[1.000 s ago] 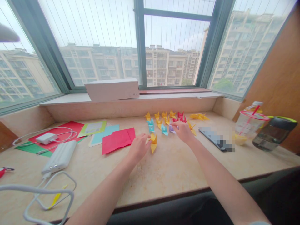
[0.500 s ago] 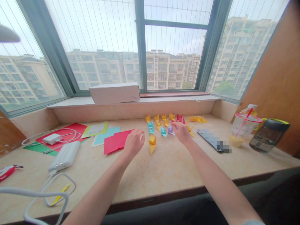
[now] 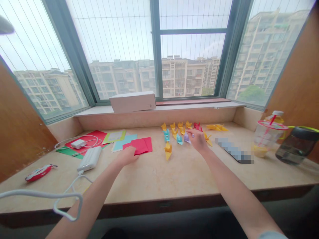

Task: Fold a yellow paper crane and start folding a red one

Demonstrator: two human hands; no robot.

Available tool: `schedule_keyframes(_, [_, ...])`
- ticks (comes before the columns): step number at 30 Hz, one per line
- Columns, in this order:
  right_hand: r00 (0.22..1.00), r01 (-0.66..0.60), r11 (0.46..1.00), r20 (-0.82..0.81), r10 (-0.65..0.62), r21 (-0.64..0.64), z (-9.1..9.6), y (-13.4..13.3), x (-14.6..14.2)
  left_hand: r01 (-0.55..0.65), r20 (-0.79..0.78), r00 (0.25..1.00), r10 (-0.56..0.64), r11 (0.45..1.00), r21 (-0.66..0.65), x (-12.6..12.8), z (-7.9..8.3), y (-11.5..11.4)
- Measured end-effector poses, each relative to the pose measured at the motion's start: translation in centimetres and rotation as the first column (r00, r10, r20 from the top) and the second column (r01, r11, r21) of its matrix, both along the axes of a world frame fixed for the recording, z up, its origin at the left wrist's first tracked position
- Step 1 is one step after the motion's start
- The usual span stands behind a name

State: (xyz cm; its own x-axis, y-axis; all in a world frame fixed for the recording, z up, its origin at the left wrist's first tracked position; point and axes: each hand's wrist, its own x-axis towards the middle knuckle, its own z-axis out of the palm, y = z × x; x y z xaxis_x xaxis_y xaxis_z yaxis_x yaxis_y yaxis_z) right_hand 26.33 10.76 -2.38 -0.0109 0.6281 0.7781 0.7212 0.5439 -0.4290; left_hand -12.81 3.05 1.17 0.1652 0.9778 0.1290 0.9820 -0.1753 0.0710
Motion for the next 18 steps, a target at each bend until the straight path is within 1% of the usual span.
schedule_keyframes(4, [0.999, -0.018, 1.000, -0.042, 0.019, 0.007, 0.3, -0.2, -0.2, -0.015, 0.012, 1.000, 0.014, 0.999, 0.033, -0.4, -0.9, -0.3])
schedule_keyframes(7, [0.996, -0.017, 1.000, -0.085, 0.016, -0.011, 0.8, -0.6, -0.2, -0.069, 0.020, 0.998, 0.067, 0.994, 0.083, -0.2, -1.1, -0.6])
schedule_keyframes(9, [0.993, -0.019, 0.999, -0.121, 0.016, -0.030, 1.5, -1.2, -0.2, -0.125, 0.031, 0.992, 0.122, 0.983, 0.136, -0.2, -0.7, -1.2])
schedule_keyframes(11, [0.986, -0.038, 0.998, -0.161, 0.029, -0.051, 2.2, -2.4, -0.7, -0.168, 0.051, 0.986, 0.161, 0.963, 0.212, -0.4, 0.2, -2.4])
schedule_keyframes(13, [0.978, -0.076, 0.995, -0.201, 0.060, -0.072, 2.8, -4.4, -1.7, -0.180, 0.064, 0.984, 0.169, 0.937, 0.299, -0.5, 1.2, -4.3])
schedule_keyframes(14, [0.973, -0.108, 0.990, -0.214, 0.088, -0.085, 3.0, -5.8, -2.5, -0.150, 0.064, 0.989, 0.135, 0.918, 0.366, -0.4, 1.6, -5.6])
schedule_keyframes(15, [0.967, -0.149, 0.984, -0.224, 0.123, -0.102, 3.1, -7.3, -3.3, -0.070, 0.061, 0.997, 0.046, 0.858, 0.508, -0.2, 1.9, -6.9])
schedule_keyframes(16, [0.958, -0.197, 0.973, -0.232, 0.165, -0.122, 3.1, -8.9, -4.3, 0.026, 0.034, 0.998, -0.060, 0.784, 0.621, 0.1, 1.9, -8.3])
schedule_keyframes(17, [0.938, -0.281, 0.945, -0.256, 0.234, -0.166, 3.0, -10.6, -5.2, 0.102, 0.004, 0.989, -0.147, 0.703, 0.704, 0.6, 1.8, -9.8])
schedule_keyframes(18, [0.851, -0.471, 0.842, -0.385, 0.356, -0.263, 2.9, -12.3, -6.2, 0.172, -0.034, 0.974, -0.224, 0.635, 0.753, 1.2, 1.6, -11.2])
